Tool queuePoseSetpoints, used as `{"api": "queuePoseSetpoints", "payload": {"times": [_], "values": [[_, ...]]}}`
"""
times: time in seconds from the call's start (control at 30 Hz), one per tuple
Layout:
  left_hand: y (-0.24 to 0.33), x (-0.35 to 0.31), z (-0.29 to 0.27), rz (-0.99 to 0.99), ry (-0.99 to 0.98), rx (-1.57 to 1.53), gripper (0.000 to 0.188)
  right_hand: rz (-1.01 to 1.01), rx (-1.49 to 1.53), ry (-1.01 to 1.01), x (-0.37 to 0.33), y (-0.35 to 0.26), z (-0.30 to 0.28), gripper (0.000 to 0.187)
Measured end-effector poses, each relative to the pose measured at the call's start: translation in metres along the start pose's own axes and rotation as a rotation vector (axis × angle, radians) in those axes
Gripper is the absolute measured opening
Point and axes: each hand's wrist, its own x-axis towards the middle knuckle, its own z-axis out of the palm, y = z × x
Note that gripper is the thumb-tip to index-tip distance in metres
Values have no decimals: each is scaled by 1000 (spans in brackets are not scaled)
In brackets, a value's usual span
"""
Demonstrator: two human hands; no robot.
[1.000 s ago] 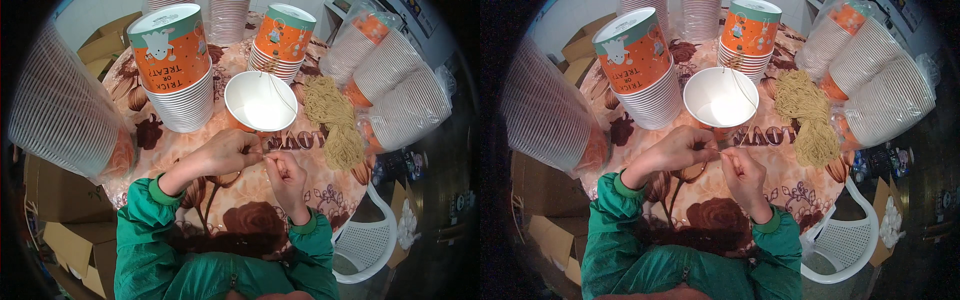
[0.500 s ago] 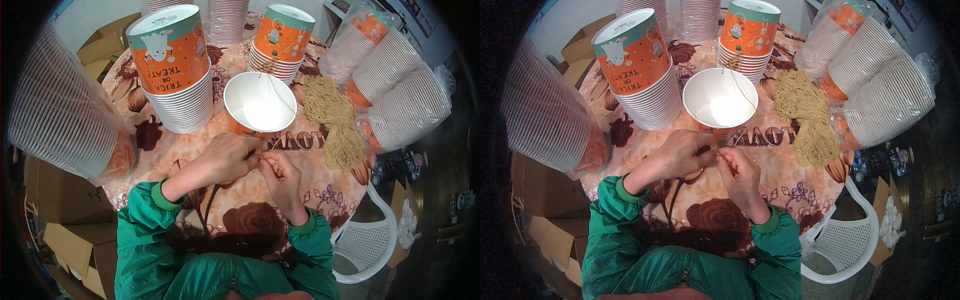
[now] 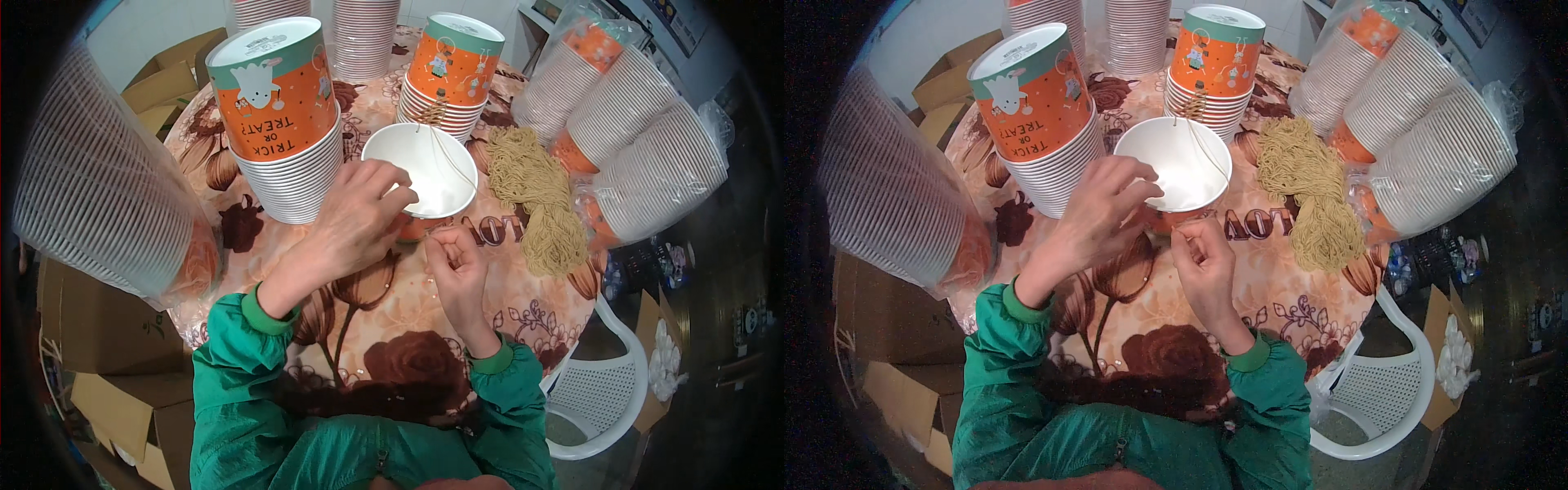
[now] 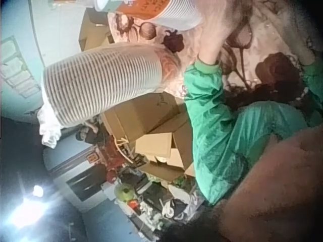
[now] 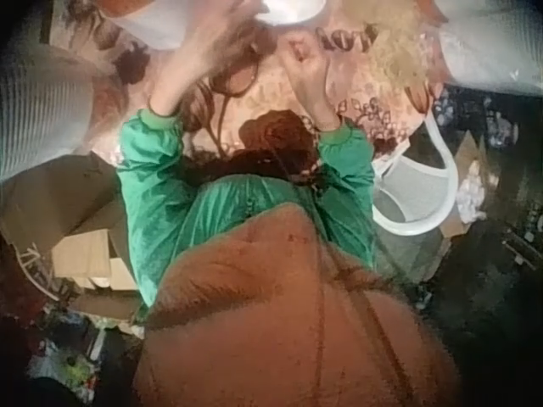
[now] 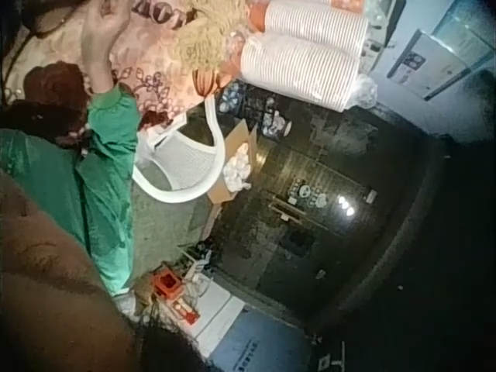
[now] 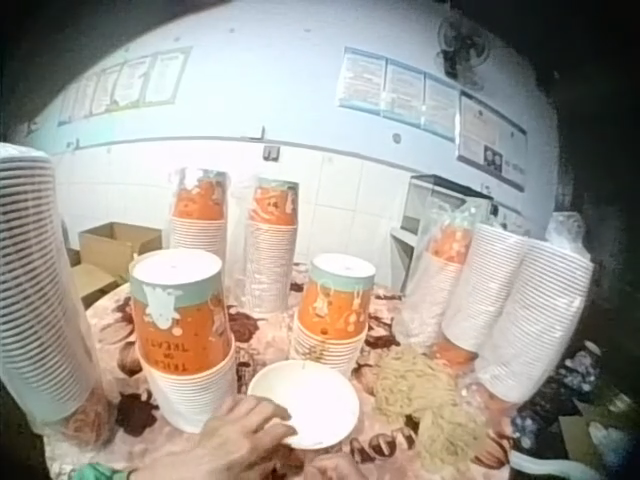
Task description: Tying string handles onto paper buckets.
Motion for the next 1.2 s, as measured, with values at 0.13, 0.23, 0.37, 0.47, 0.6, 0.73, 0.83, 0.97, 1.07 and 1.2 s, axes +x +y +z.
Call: {"api": "queuePoseSetpoints", "payload": {"times": [0.13, 0.23, 0.37, 0.47, 0.6, 0.73, 0.83, 0.97, 1.07, 1.2], "values": [[-9, -6, 12, 27, -107, 13, 36, 50, 52, 35, 3, 0, 4, 7], [-4, -6, 15, 28, -95, -8, 29, 62, 99, 36, 5, 1, 2, 7], [2, -6, 17, 30, -94, 2, 17, 73, 81, 63, 6, -6, -1, 6], [6, -6, 17, 33, -111, 37, 15, 50, 84, 69, 6, -2, -3, 6], [10, -7, 18, 40, -105, 45, 31, 50, 79, 51, 6, -2, -5, 6], [15, -6, 17, 40, -94, 19, 24, 64, 67, 44, 6, -2, -5, 6], [15, -7, 17, 41, -113, 25, 22, 68, 84, 39, 5, 0, -6, 5], [16, -7, 17, 29, -141, 23, 22, 74, 79, 45, 5, -6, -5, 6], [17, -4, 15, 7, -153, 17, 21, 91, 66, 45, 6, -6, -6, 6], [14, 1, 5, -77, -217, -116, 22, 80, 92, 28, 5, -9, -4, 7]]}}
